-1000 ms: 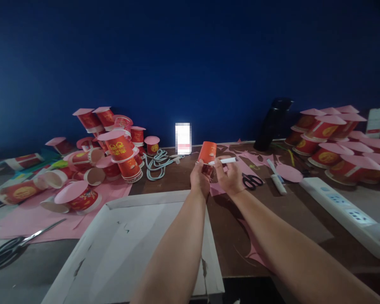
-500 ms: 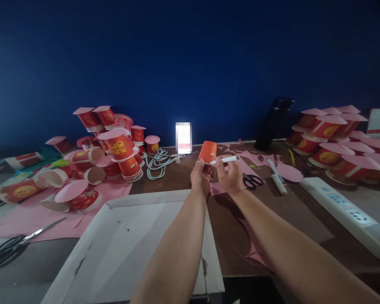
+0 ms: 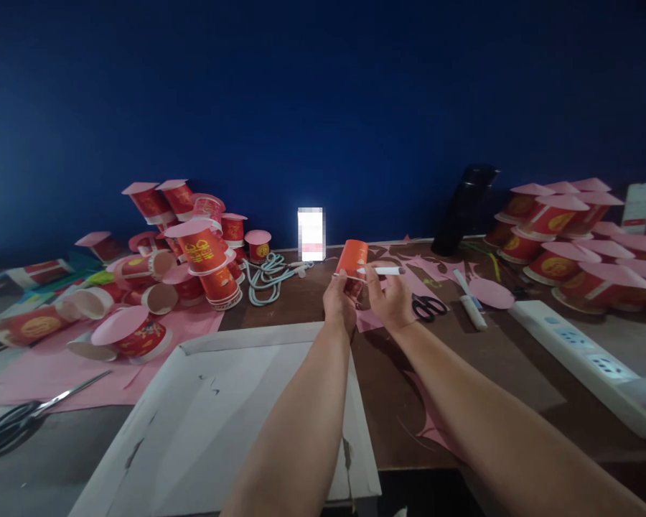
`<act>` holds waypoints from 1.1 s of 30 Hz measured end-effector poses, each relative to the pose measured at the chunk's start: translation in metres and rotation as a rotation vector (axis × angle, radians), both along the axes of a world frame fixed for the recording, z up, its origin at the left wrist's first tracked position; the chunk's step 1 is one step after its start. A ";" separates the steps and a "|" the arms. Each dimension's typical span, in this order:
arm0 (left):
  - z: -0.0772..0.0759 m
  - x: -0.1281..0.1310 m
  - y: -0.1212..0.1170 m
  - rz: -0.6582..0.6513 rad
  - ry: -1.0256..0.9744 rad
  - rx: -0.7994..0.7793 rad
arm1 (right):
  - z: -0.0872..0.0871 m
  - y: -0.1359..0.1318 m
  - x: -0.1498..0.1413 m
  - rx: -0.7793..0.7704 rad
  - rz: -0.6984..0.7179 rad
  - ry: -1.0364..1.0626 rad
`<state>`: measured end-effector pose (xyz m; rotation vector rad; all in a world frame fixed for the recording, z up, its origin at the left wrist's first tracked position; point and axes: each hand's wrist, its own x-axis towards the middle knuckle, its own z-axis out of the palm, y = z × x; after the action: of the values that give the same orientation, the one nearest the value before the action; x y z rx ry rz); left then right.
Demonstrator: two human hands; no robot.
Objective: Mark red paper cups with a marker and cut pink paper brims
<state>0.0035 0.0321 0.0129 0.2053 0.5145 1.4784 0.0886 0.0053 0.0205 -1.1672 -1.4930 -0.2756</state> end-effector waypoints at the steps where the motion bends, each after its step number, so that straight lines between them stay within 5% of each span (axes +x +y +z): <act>1: 0.001 0.000 0.000 0.001 0.005 -0.006 | 0.000 0.000 0.000 0.006 0.007 -0.005; 33: 0.001 -0.006 -0.002 -0.039 -0.071 -0.044 | -0.006 0.005 0.001 -0.062 -0.040 0.052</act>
<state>-0.0029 0.0303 0.0139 0.1264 0.4827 1.4300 0.0899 0.0105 0.0148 -1.2461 -1.4429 -0.2260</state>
